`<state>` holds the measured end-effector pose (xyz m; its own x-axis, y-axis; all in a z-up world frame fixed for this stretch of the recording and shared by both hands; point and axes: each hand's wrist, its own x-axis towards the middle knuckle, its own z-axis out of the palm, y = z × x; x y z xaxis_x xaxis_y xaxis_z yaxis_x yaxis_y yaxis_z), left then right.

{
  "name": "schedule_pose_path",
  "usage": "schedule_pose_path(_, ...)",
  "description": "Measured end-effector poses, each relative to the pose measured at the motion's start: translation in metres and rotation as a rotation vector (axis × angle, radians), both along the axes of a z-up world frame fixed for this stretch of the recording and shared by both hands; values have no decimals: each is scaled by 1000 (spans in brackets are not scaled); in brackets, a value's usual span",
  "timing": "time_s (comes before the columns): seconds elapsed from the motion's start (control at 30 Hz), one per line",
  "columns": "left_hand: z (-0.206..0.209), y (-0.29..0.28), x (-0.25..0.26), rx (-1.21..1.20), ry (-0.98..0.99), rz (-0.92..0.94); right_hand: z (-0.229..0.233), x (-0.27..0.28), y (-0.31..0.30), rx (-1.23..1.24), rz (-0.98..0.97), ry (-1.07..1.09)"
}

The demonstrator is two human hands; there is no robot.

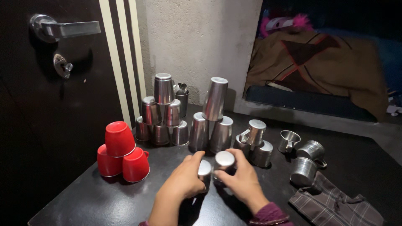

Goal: The person wipes metal cups and plastic cups with a cloth and stacks them on a table.

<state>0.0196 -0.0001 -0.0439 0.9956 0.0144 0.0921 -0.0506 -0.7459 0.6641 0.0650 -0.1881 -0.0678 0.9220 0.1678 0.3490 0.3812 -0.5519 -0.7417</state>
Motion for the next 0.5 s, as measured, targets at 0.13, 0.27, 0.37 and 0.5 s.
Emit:
schedule_pose_path(0.13, -12, -18, 14, -19, -119, -19, -5, 6, -31, 13, -93, -19)
schedule_pose_path(0.27, -13, -45, 15, -73, -167, 12, -9, 10, -59, -12, -221, 30)
schedule_pose_path(0.37, -11, -62, 14, -89, -119, 52, -10, 11, -75, -36, -281, -1)
schedule_pose_path(0.5, -11, -76, 15, -80, -166, 11, -9, 13, -91, 15, -344, -26)
